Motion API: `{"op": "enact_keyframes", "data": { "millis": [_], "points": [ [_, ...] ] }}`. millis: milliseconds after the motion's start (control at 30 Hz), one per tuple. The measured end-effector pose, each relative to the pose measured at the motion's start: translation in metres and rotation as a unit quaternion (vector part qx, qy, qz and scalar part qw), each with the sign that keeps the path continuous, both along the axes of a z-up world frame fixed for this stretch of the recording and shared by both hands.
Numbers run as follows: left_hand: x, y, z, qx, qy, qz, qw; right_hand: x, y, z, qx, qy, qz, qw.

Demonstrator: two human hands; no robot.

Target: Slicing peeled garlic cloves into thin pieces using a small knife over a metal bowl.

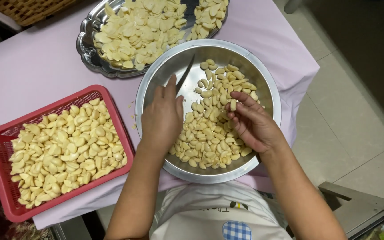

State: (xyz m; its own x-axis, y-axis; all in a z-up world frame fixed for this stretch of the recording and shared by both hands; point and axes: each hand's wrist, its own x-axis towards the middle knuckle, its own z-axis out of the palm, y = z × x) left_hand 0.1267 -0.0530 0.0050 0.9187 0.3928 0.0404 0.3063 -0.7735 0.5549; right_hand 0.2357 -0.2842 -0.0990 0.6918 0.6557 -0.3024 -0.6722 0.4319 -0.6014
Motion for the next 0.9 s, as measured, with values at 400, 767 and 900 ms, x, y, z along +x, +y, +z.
{"op": "enact_keyframes", "data": {
  "millis": [400, 767, 900],
  "points": [
    [-0.016, -0.049, -0.002, -0.177, -0.155, -0.129, 0.963, -0.018, 0.007, 0.0, -0.02, -0.002, -0.007, 1.0],
    [-0.025, -0.037, -0.008, -0.234, -0.154, -0.101, 0.955, -0.022, 0.016, 0.019, -0.065, -0.044, -0.035, 0.996],
    [-0.033, -0.012, 0.009, -0.241, -0.199, -0.045, 0.949, -0.006, 0.008, 0.044, -0.087, -0.089, -0.046, 0.991]
  ]
}}
